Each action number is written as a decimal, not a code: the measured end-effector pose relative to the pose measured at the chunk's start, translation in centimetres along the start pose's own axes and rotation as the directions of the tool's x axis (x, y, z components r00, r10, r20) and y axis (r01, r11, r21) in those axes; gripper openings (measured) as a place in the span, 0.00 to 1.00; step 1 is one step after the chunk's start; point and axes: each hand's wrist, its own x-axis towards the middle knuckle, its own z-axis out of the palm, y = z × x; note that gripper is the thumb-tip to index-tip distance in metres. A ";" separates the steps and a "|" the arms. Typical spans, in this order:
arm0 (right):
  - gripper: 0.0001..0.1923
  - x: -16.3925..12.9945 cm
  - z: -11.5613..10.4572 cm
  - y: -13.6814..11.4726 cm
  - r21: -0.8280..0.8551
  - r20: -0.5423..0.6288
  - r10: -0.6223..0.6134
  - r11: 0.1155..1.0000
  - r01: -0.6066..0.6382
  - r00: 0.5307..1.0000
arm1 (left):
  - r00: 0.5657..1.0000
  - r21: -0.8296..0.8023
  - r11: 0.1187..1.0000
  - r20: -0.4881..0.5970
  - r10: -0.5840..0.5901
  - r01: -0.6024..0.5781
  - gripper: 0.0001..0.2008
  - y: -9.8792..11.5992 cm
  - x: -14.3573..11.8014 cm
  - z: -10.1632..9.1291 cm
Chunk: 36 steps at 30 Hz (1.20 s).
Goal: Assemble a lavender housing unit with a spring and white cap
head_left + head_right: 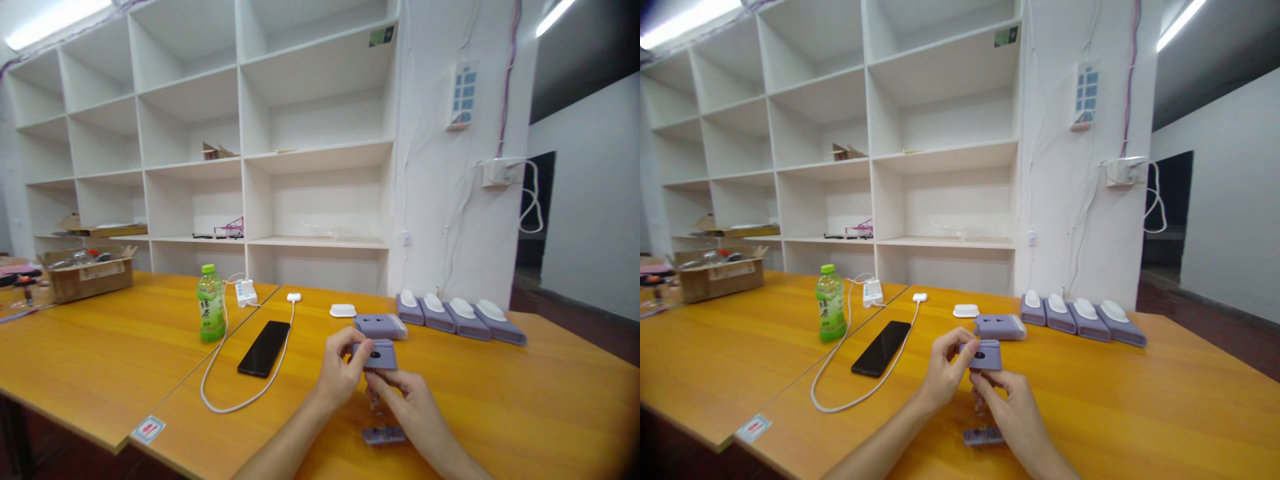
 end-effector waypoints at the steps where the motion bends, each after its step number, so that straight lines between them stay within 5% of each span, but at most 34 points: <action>1: 0.22 -0.1 0.0 0.0 0.014 0.002 0.007 1.000 -0.007 1.000 | 1.000 -0.001 1.000 0.002 0.007 -0.007 0.16 0.0 0.0 -0.1; 4: 0.23 -0.1 0.1 0.1 0.043 0.005 0.016 0.999 -0.016 1.000 | 0.999 -0.002 1.000 -0.042 0.009 -0.009 0.16 -0.2 0.2 -0.6; 7: 0.25 0.4 -0.3 0.2 0.013 0.019 0.001 1.000 -0.002 1.000 | 0.975 0.113 0.988 -0.208 -0.076 0.102 0.19 -1.2 0.8 -1.3; 11: 0.22 1.9 -2.4 1.0 -0.185 -0.068 -0.104 0.979 0.090 0.992 | 0.870 0.246 0.924 -0.470 -0.151 0.293 0.24 -3.5 2.0 -3.3; 15: 0.19 3.1 -5.1 2.7 -0.487 -0.121 -0.245 0.859 0.158 0.962 | 0.800 0.393 0.781 -0.559 -0.217 0.486 0.25 -5.3 2.1 -5.7; 18: 0.19 3.4 -6.1 3.6 -0.565 -0.096 -0.266 0.808 0.167 0.959 | 0.817 0.546 0.646 -0.531 -0.225 0.533 0.21 -5.7 1.5 -6.4; 23: 0.19 5.5 -7.1 4.6 -0.717 0.039 -0.276 0.662 0.219 0.960 | 0.888 0.734 0.507 -0.427 -0.172 0.452 0.22 -5.3 1.1 -6.4; 27: 0.29 9.5 -7.4 5.7 -0.800 0.151 -0.213 0.547 0.246 0.965 | 0.977 0.799 0.564 -0.156 -0.143 0.210 0.23 -5.0 1.3 -6.8; 30: 0.34 12.3 -6.7 6.6 -0.839 0.190 -0.136 0.492 0.232 0.972 | 0.987 0.786 0.616 0.056 -0.149 0.048 0.25 -5.4 1.2 -7.1; 36: 0.32 11.5 -7.0 6.7 -0.891 0.159 -0.113 0.411 0.192 0.981 | 0.982 0.788 0.616 0.096 -0.162 0.024 0.09 -7.0 0.7 -7.5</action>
